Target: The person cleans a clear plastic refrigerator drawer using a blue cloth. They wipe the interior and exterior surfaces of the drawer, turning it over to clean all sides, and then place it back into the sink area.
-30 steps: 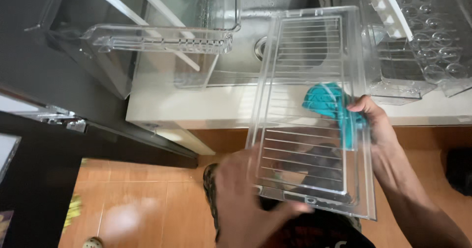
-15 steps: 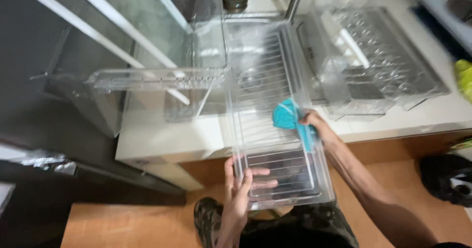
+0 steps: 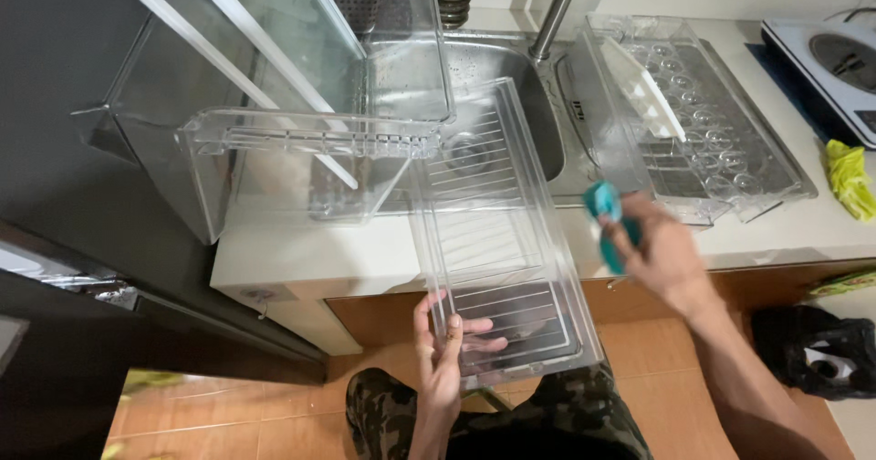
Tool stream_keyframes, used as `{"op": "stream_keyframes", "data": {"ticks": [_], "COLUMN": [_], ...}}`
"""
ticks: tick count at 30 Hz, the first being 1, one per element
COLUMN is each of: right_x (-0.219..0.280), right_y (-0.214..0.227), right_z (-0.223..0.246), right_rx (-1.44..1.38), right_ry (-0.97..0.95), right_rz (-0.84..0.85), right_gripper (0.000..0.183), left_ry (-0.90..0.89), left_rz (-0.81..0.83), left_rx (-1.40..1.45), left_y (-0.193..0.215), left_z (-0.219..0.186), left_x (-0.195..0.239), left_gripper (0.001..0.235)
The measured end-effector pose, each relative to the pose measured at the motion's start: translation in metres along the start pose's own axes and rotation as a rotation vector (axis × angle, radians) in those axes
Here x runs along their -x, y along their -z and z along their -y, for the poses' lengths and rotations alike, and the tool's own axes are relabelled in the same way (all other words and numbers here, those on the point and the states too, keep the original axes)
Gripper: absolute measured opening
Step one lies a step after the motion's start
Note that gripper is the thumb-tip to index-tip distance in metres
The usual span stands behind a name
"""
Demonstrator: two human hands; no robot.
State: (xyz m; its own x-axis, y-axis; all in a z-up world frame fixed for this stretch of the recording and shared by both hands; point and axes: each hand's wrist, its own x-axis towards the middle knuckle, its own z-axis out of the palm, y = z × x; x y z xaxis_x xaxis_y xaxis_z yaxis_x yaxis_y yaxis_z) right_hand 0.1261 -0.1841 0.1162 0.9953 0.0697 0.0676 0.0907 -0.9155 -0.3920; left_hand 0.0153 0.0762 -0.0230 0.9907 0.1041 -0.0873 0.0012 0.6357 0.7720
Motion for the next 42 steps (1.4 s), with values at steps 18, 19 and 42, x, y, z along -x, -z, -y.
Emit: {"op": "stream_keyframes", "data": {"ticks": [18,19,42], "right_x": [0.04,0.044,0.002], "right_y": [-0.083,-0.081,-0.137], "right_z": [0.027,0.033,0.104], "right_rx": [0.051,0.072,0.554], "right_ry": [0.815,0.773,0.773], "right_rz": [-0.002,0.061,-0.048], "right_gripper": [0.049,0.054,0.084], "left_ry": [-0.055,-0.067,0.214], "left_rz": [0.032,0.039,-0.085], "left_rx": [-0.057,-0.08,-0.443], "left_y": [0.009,0.009,0.008], "left_z": [0.018,0.016,-0.011], "left_x": [-0.004,-0.003,-0.001], "left_gripper": [0.052,0.053,0.082]}}
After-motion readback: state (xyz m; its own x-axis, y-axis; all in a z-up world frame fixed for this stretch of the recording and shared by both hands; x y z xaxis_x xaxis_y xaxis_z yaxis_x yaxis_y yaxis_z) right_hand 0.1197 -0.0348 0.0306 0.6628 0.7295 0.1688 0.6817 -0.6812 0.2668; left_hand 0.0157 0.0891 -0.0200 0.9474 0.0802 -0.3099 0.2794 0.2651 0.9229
